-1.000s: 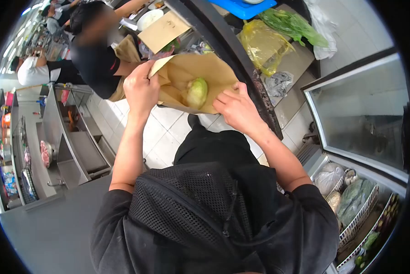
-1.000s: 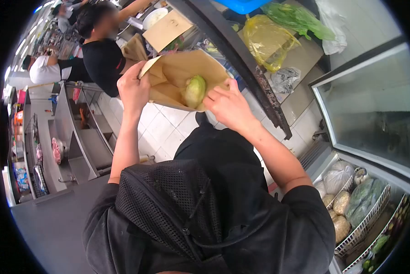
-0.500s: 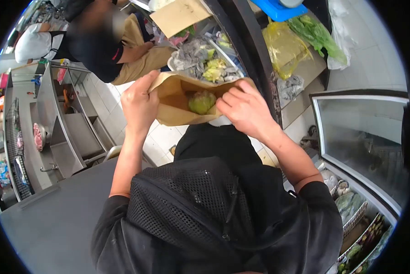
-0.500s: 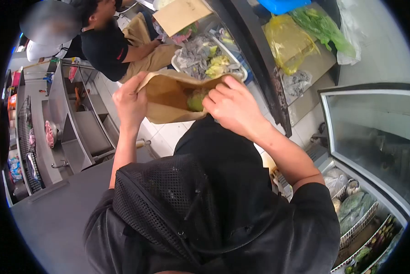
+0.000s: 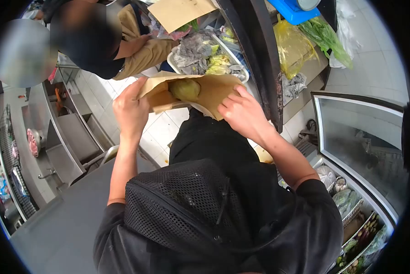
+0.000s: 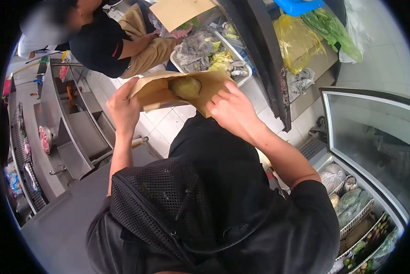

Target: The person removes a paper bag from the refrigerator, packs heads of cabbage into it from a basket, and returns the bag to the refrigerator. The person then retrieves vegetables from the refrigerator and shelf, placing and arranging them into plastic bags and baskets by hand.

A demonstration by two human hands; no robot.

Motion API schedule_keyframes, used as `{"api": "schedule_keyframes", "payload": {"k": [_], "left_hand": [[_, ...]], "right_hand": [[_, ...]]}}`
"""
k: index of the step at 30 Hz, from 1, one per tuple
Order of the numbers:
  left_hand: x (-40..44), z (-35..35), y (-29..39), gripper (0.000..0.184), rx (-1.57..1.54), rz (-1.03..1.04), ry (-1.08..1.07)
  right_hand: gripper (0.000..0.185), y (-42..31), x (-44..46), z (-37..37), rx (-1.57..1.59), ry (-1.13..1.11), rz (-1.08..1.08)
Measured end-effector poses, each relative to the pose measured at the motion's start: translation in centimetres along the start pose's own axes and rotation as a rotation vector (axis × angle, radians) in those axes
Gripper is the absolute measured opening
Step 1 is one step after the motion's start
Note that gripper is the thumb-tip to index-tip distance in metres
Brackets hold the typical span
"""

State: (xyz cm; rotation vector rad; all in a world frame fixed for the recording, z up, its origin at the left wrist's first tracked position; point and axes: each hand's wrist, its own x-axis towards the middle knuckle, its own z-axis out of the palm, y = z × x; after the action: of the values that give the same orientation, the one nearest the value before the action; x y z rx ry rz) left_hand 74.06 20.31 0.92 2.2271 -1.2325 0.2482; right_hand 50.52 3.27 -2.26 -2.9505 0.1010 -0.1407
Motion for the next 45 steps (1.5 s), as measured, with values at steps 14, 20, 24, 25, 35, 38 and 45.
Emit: {"api": "schedule_keyframes", "payload": {"k": [14,20,24,25,35,38,45], "left_hand": [[1.0,1.8,-3.4,0.039,-0.207,-0.024,-0.085],[2.4,5.3,-6.4,0.033,-0.441,-0.159,-0.206],[2.7,8.4,-6.3,0.031,-0.506,-0.066,-0.28],[2.9,8.8,-5.8,0.03,-0.518,-0.034,-0.29],[3.4,11.3,3.7,0.024,-0.341,0.272,-0.294],[3.0,11.7,6.0,0.024,-0.289,0.254,-0.233],[1.0,11.6,7.0,0.031,-0.198,0.119,-0.19]], "right_hand": [[0.004,0.2,4.9,-4.0,-0.085,-0.074,0.041],[0.014,-0.1,6.7,-5.6,0.079,-0.367,0.246],[0.034,2.2,9.7,-3.3,0.688,-0.361,0.257],[0.038,3.2,10.8,-1.4,0.791,-0.546,0.344],[0.031,6.6,19.2,11.9,0.3,-1.04,0.144],[0.031,7.0,19.9,14.9,0.222,-1.033,0.09],[0.03,7.8,21.9,18.2,0.139,-0.976,0.022]]}}
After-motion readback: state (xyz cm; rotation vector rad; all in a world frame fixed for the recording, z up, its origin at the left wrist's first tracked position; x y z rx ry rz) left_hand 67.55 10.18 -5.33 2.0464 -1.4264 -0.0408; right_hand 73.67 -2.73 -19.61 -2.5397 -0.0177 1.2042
